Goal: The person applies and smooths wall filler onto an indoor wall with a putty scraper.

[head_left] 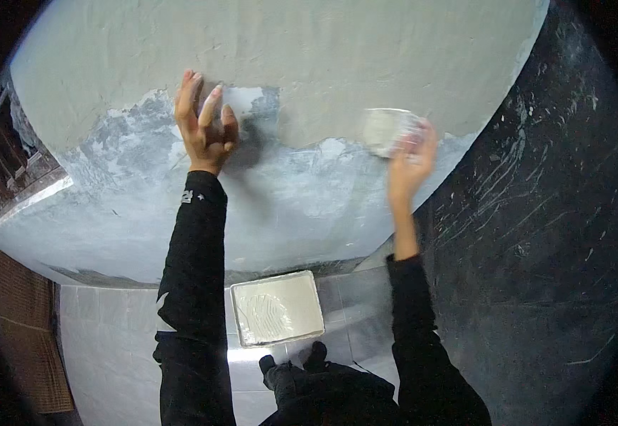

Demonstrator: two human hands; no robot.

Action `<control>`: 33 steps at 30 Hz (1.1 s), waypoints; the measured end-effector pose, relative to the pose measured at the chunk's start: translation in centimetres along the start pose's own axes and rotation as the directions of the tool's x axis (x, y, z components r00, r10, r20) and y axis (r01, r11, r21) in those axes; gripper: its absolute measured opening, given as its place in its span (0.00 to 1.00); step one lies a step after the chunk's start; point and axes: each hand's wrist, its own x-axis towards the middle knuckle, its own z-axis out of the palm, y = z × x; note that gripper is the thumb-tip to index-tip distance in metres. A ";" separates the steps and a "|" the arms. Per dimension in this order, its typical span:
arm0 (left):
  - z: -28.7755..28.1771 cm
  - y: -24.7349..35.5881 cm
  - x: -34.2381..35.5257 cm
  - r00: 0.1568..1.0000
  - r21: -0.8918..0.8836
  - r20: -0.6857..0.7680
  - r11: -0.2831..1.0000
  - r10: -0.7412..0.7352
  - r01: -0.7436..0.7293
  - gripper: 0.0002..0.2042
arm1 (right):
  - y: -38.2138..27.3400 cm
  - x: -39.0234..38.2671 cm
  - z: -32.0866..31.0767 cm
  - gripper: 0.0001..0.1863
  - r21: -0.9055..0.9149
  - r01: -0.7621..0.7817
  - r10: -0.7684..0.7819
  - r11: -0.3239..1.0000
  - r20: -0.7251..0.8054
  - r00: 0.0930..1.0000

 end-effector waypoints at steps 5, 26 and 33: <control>1.0 3.8 -1.0 0.995 0.039 -0.028 0.995 -0.093 0.094 0.24 | 1.8 5.1 -7.7 0.22 0.024 0.040 -0.036 0.999 -0.125 0.991; -0.3 3.3 -1.8 0.994 0.032 -0.038 0.994 -0.106 0.108 0.23 | -2.5 -2.4 -0.5 0.21 0.096 0.133 -0.154 0.986 0.269 0.951; 0.0 4.6 -0.8 0.994 0.059 0.050 0.993 -0.102 0.099 0.22 | 2.0 4.7 -8.6 0.24 0.030 -0.055 0.058 0.998 -0.123 0.991</control>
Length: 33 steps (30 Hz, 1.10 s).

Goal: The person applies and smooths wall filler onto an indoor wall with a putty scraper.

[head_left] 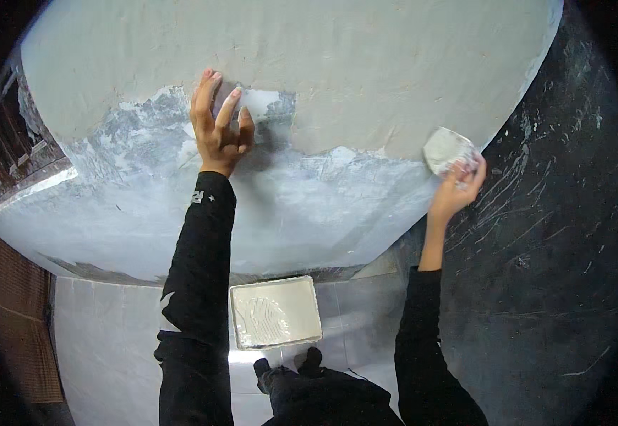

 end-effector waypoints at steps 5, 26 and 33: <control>-0.3 -0.4 -0.1 1.000 0.008 0.006 1.000 0.016 -0.016 0.20 | -1.9 -5.1 3.6 0.23 0.038 0.023 -0.030 0.999 0.191 0.981; 0.1 -0.7 -0.9 0.997 -0.062 -0.074 0.998 -0.012 0.008 0.24 | -0.9 -6.0 6.4 0.21 -0.059 0.120 -0.106 0.991 0.207 0.973; -0.5 -0.2 0.0 1.000 0.001 -0.013 1.000 -0.006 0.006 0.19 | -1.9 -2.7 2.7 0.22 0.171 -0.116 0.112 0.978 0.037 0.993</control>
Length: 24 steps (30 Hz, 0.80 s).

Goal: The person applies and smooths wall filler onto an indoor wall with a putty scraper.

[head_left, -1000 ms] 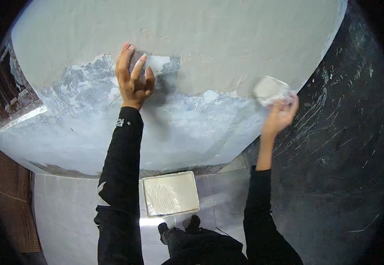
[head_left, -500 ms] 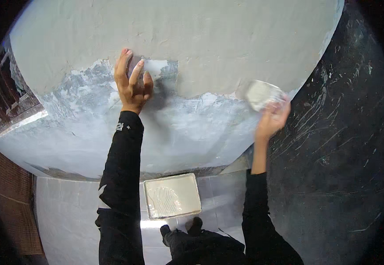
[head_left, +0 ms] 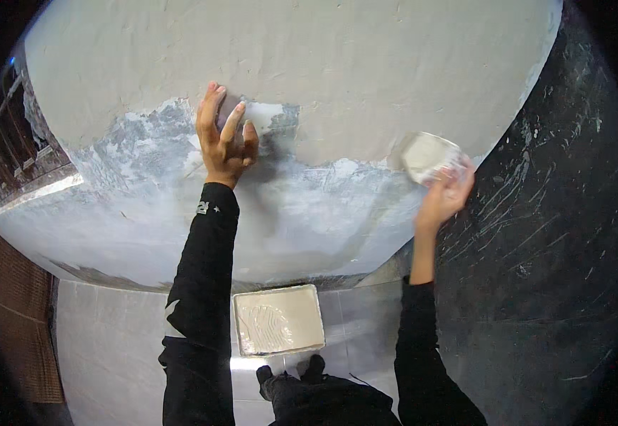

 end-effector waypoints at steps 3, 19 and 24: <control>0.7 -0.6 -1.2 1.000 0.009 -0.003 1.000 0.011 -0.011 0.17 | -1.9 -4.2 5.5 0.21 -0.087 0.238 -0.191 0.967 0.366 0.911; 0.1 -0.7 -0.7 1.000 -0.015 -0.019 1.000 0.007 -0.008 0.16 | -3.9 -2.2 8.1 0.21 -0.040 0.321 -0.273 0.946 0.434 0.858; 0.3 -0.3 -0.2 0.999 0.001 -0.044 1.000 0.000 0.000 0.16 | -3.7 1.2 7.4 0.21 -0.196 0.403 -0.331 0.894 0.318 0.889</control>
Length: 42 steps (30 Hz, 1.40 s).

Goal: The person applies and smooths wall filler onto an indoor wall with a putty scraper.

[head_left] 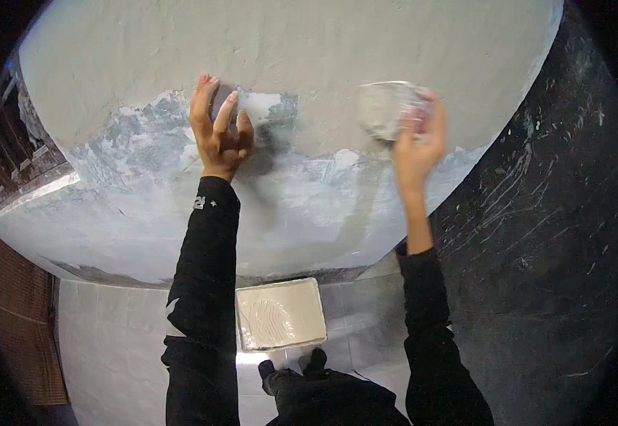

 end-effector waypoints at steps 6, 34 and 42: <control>0.8 0.4 0.0 0.999 -0.064 -0.029 0.998 -0.019 0.017 0.25 | 3.0 0.8 -6.1 0.22 0.176 -0.241 0.281 0.954 -0.251 0.926; 1.2 0.2 -0.7 0.998 -0.108 -0.049 0.994 -0.035 0.030 0.25 | 0.2 -2.4 0.1 0.21 0.061 -0.085 0.087 0.995 -0.040 0.995; 0.3 -0.5 -0.7 0.998 -0.078 -0.057 0.997 -0.004 -0.001 0.25 | -4.5 -3.0 4.0 0.22 0.219 -0.088 0.053 0.972 0.163 0.985</control>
